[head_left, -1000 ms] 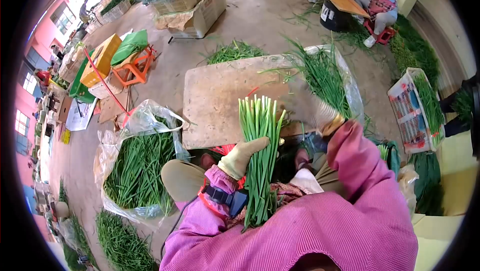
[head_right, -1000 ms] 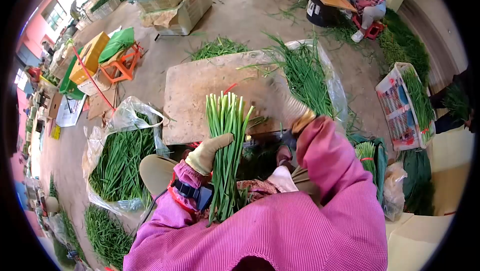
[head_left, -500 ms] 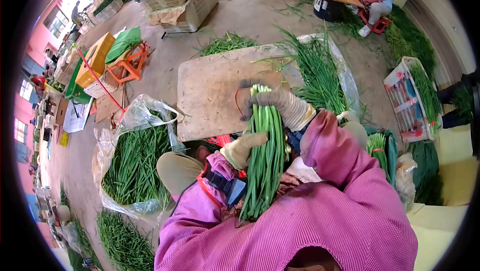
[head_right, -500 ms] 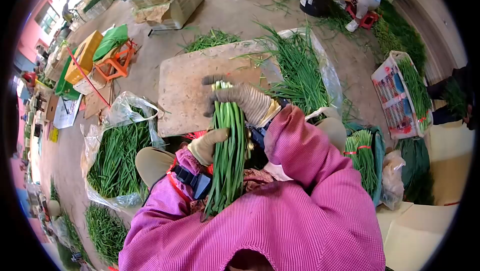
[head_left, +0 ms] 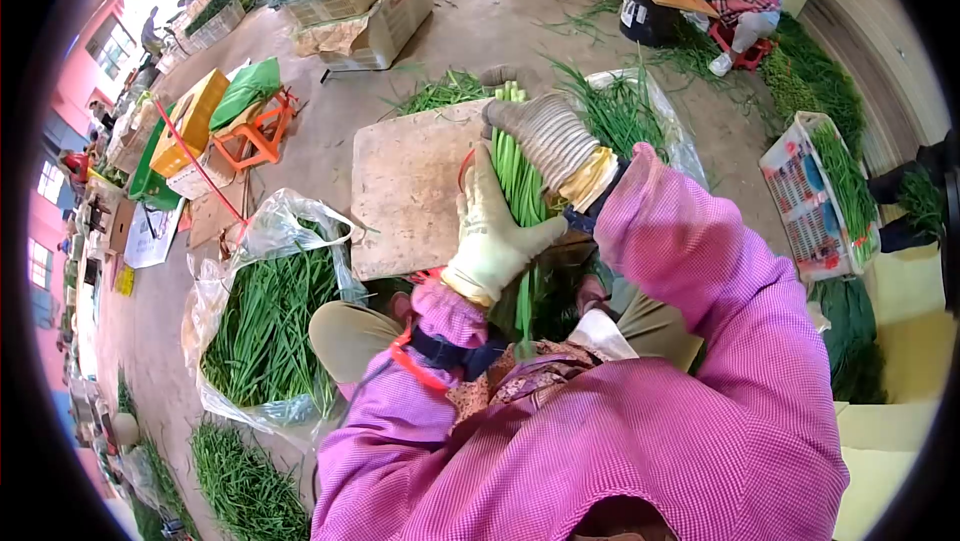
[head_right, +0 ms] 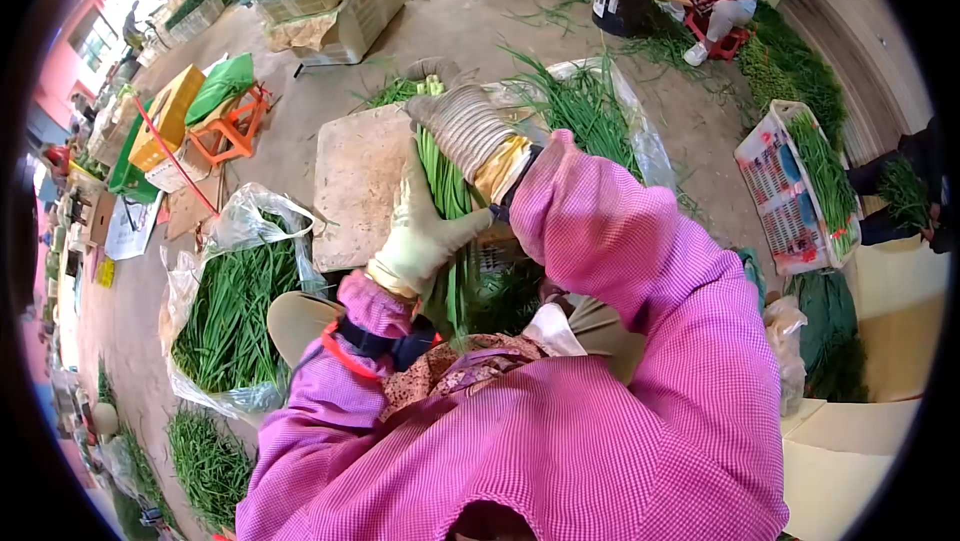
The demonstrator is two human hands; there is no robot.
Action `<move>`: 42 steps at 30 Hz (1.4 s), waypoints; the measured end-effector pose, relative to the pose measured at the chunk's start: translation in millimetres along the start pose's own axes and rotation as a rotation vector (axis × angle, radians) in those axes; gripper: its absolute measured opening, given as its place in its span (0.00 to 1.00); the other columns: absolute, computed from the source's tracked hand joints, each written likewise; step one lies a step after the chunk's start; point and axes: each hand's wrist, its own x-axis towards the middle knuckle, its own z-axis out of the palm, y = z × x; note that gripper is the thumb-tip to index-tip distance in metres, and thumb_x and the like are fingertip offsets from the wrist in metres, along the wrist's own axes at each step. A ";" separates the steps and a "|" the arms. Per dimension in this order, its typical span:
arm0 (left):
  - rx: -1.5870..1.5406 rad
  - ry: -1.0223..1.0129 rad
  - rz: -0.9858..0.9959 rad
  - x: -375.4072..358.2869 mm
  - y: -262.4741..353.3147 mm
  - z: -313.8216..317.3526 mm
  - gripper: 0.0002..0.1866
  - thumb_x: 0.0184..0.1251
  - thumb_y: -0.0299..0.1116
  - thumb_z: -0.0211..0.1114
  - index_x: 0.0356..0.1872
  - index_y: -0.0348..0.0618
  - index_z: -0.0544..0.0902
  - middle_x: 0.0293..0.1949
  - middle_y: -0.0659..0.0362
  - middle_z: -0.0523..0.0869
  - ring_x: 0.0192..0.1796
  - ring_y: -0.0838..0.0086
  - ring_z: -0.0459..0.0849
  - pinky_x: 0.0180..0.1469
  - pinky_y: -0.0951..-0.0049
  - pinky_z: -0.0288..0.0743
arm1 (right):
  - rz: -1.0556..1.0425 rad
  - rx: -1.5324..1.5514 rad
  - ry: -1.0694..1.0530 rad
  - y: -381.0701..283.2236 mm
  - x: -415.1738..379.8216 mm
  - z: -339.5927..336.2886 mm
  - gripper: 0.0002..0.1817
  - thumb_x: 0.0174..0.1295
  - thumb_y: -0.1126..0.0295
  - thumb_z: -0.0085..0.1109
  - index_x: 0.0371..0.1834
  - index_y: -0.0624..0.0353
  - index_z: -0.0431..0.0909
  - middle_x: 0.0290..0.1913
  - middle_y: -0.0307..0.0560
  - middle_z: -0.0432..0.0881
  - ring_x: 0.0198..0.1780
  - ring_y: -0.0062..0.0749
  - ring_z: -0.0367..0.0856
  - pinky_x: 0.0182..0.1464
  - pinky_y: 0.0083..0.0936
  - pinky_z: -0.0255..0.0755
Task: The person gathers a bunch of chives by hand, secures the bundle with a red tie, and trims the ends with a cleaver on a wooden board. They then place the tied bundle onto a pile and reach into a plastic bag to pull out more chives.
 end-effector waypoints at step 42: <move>-1.651 -0.134 -0.307 -46.3 -95.1 -46.2 0.34 0.61 0.39 0.59 0.70 0.41 0.65 0.62 0.51 0.78 0.60 0.46 0.78 0.63 0.41 0.71 | -0.406 -0.632 -0.465 39.9 -21.2 28.3 0.20 0.68 0.57 0.52 0.58 0.54 0.78 0.52 0.55 0.82 0.52 0.51 0.82 0.55 0.37 0.75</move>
